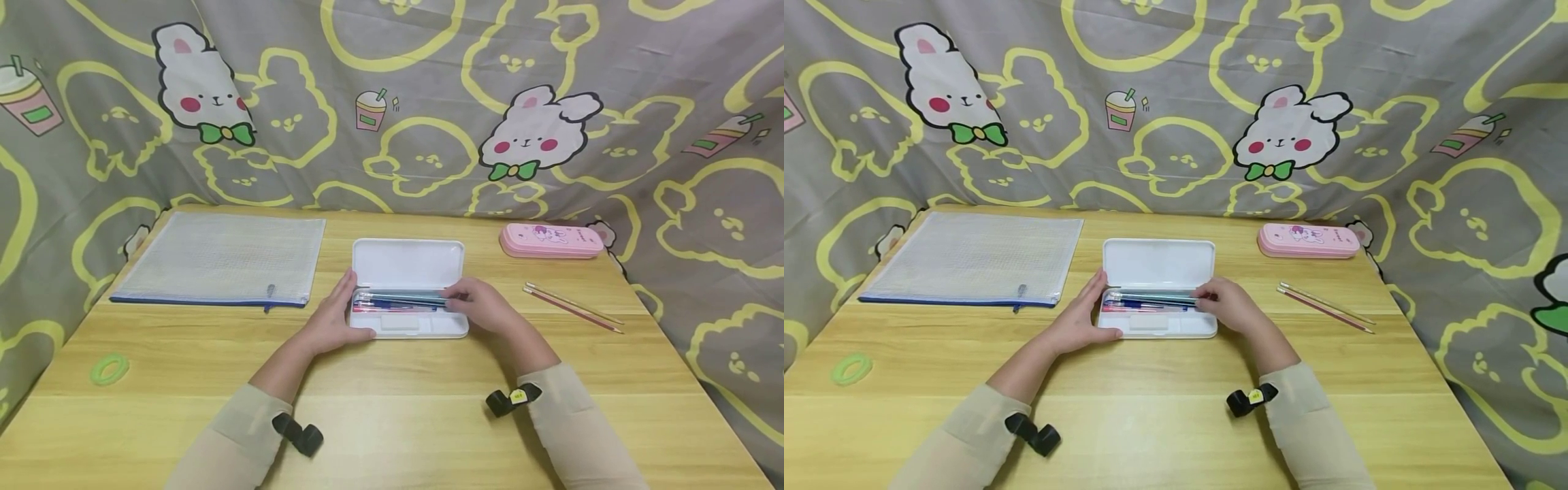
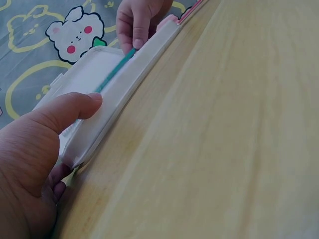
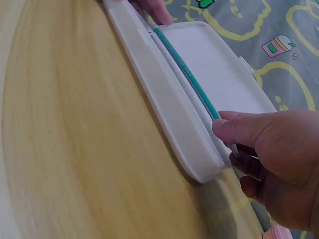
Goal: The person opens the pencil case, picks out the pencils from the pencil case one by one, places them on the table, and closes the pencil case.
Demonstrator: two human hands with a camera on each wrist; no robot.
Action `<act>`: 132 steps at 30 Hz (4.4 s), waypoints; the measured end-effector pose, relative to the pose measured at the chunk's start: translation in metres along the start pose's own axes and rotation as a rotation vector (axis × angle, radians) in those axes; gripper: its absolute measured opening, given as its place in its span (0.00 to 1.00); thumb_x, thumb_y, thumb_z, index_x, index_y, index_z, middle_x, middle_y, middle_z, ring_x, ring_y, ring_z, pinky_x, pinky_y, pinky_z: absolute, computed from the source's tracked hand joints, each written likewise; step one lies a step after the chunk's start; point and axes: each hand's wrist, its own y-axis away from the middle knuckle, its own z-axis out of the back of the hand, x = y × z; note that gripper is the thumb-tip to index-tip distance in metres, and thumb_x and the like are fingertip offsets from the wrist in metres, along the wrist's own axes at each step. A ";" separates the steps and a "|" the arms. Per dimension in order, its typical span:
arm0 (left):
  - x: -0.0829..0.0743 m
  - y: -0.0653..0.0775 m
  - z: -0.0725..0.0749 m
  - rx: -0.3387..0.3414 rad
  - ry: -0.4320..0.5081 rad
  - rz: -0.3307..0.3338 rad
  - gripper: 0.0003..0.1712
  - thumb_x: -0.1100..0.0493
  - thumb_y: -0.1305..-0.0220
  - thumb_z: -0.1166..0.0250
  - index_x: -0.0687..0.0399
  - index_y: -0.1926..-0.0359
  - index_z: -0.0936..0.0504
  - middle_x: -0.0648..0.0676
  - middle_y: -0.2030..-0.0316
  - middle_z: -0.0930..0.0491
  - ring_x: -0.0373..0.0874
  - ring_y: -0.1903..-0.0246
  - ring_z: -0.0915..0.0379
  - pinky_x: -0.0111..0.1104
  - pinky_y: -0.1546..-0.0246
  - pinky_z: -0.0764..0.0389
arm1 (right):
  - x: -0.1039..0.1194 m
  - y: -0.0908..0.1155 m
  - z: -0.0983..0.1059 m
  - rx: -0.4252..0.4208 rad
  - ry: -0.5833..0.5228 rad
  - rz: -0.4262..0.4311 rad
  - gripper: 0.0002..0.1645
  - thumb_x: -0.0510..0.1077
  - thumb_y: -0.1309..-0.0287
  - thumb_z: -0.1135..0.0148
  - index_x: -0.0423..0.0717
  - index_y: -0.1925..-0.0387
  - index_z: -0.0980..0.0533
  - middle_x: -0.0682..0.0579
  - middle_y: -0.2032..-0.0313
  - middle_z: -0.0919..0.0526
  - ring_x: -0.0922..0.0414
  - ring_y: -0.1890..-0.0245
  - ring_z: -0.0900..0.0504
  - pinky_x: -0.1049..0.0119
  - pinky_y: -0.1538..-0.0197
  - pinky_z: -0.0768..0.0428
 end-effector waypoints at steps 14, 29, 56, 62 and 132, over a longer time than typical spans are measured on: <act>0.000 -0.001 -0.001 -0.004 -0.010 -0.007 0.71 0.44 0.55 0.23 0.54 0.22 0.62 0.53 0.21 0.67 0.60 0.23 0.66 0.56 0.25 0.54 | -0.049 0.047 0.040 -0.150 -0.061 -0.048 0.14 0.43 0.34 0.40 0.41 0.52 0.18 0.48 0.67 0.21 0.60 0.71 0.28 0.70 0.74 0.26; 0.000 0.000 -0.001 -0.006 -0.017 -0.015 0.72 0.44 0.55 0.23 0.55 0.22 0.62 0.55 0.21 0.67 0.59 0.23 0.66 0.56 0.25 0.54 | -0.116 0.120 0.088 -0.250 0.121 -0.267 0.26 0.54 0.29 0.49 0.37 0.44 0.23 0.33 0.47 0.22 0.46 0.52 0.24 0.57 0.55 0.25; -0.001 0.000 -0.001 -0.002 -0.020 0.000 0.72 0.44 0.55 0.23 0.54 0.22 0.63 0.53 0.21 0.67 0.59 0.23 0.66 0.56 0.25 0.54 | -0.164 0.144 0.100 -0.300 0.190 -0.373 0.28 0.53 0.28 0.50 0.32 0.45 0.23 0.23 0.42 0.29 0.25 0.42 0.33 0.33 0.45 0.33; 0.000 0.000 -0.001 0.000 0.001 -0.015 0.71 0.45 0.55 0.23 0.57 0.22 0.62 0.56 0.21 0.67 0.62 0.23 0.66 0.57 0.26 0.55 | -0.164 0.144 0.099 -0.292 0.185 -0.396 0.29 0.54 0.29 0.49 0.33 0.44 0.24 0.24 0.42 0.29 0.26 0.42 0.34 0.33 0.45 0.33; 0.000 0.000 0.000 0.002 -0.010 -0.001 0.71 0.44 0.55 0.23 0.54 0.22 0.63 0.55 0.21 0.68 0.60 0.23 0.68 0.56 0.25 0.55 | 0.018 -0.013 -0.014 -0.030 0.303 0.045 0.15 0.38 0.44 0.33 0.45 0.54 0.15 0.45 0.53 0.13 0.46 0.48 0.18 0.49 0.41 0.23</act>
